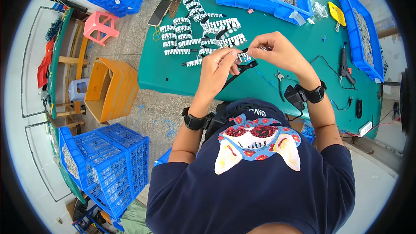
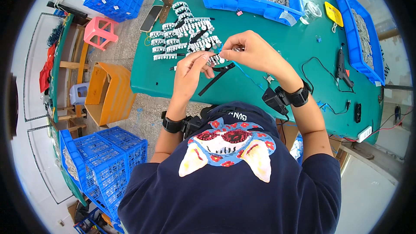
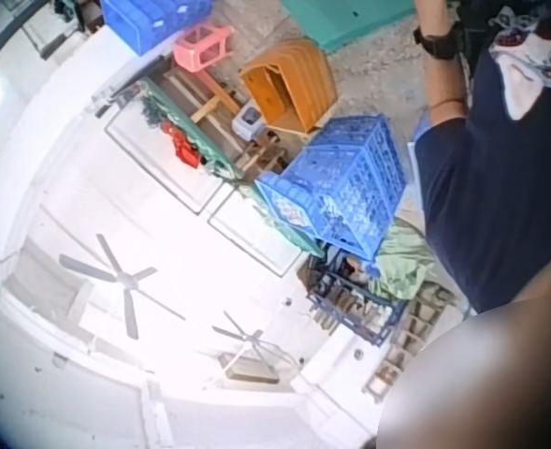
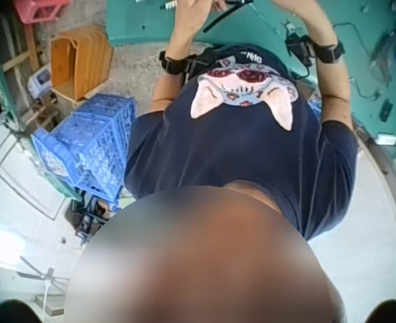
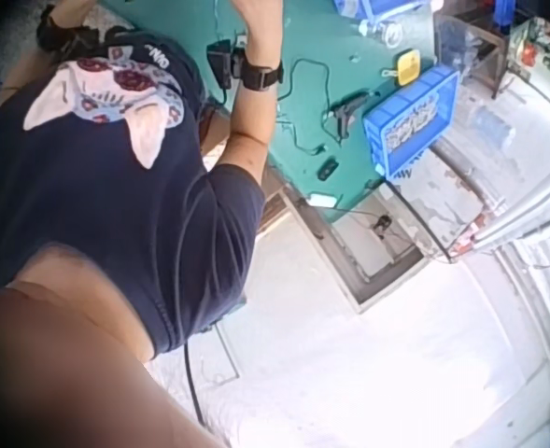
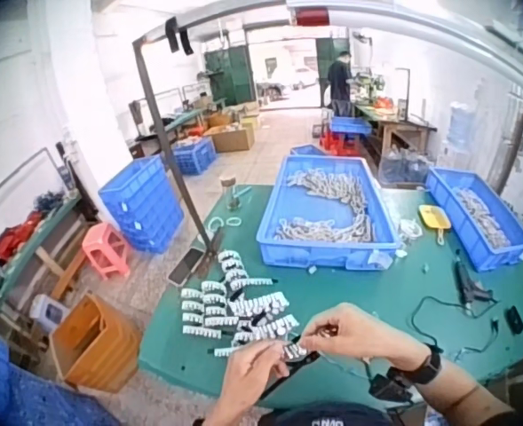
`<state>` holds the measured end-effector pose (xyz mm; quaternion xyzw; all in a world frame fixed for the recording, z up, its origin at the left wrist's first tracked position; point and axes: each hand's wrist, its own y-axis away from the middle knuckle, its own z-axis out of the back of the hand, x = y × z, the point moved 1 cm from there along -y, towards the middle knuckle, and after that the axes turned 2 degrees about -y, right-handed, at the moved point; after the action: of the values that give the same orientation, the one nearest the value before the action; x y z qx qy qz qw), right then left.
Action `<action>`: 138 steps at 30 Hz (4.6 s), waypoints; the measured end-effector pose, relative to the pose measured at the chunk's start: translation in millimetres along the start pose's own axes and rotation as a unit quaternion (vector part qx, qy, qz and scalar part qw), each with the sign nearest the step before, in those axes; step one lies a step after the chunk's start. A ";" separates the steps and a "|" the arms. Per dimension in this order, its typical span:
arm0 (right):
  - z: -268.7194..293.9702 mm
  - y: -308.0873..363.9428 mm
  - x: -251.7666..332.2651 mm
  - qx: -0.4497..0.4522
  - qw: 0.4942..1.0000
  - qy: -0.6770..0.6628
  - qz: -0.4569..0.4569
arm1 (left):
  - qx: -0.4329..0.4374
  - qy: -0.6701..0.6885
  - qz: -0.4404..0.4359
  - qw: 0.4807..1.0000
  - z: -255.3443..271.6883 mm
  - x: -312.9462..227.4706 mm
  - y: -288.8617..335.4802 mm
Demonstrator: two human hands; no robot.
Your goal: Attaching decorative beads or studs to black straps using hands and pliers, and preparing to use a hot glue gun.
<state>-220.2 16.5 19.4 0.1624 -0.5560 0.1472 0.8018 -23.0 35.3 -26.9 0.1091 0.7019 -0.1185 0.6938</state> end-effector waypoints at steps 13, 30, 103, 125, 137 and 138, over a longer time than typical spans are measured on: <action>-1.9 2.7 -2.1 -0.021 1.000 0.007 0.003 | 0.003 -0.004 -0.010 1.000 -0.2 -1.8 -0.5; -1.5 3.8 -3.1 -0.021 1.000 0.010 -0.006 | -0.004 0.004 -0.008 1.000 -3.0 -5.0 1.4; 3.7 23.6 11.1 -0.070 0.994 -0.077 0.015 | 0.011 0.140 -0.112 0.984 8.4 8.0 9.8; -10.5 11.0 2.5 -0.043 0.999 0.032 -0.005 | 0.057 -0.214 0.020 0.975 -6.4 -25.1 -4.0; -7.9 32.1 9.0 -0.156 0.985 -0.069 -0.026 | -0.030 -0.114 -0.030 0.993 -1.0 -13.6 2.3; -7.1 33.8 11.9 -0.164 0.983 -0.073 -0.032 | -0.029 -0.099 -0.042 0.994 -0.6 -11.2 2.6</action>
<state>-224.2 50.7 31.5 0.0561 -0.6241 0.0162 0.7791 -22.6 38.1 -15.8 0.0468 0.6367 -0.1370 0.7574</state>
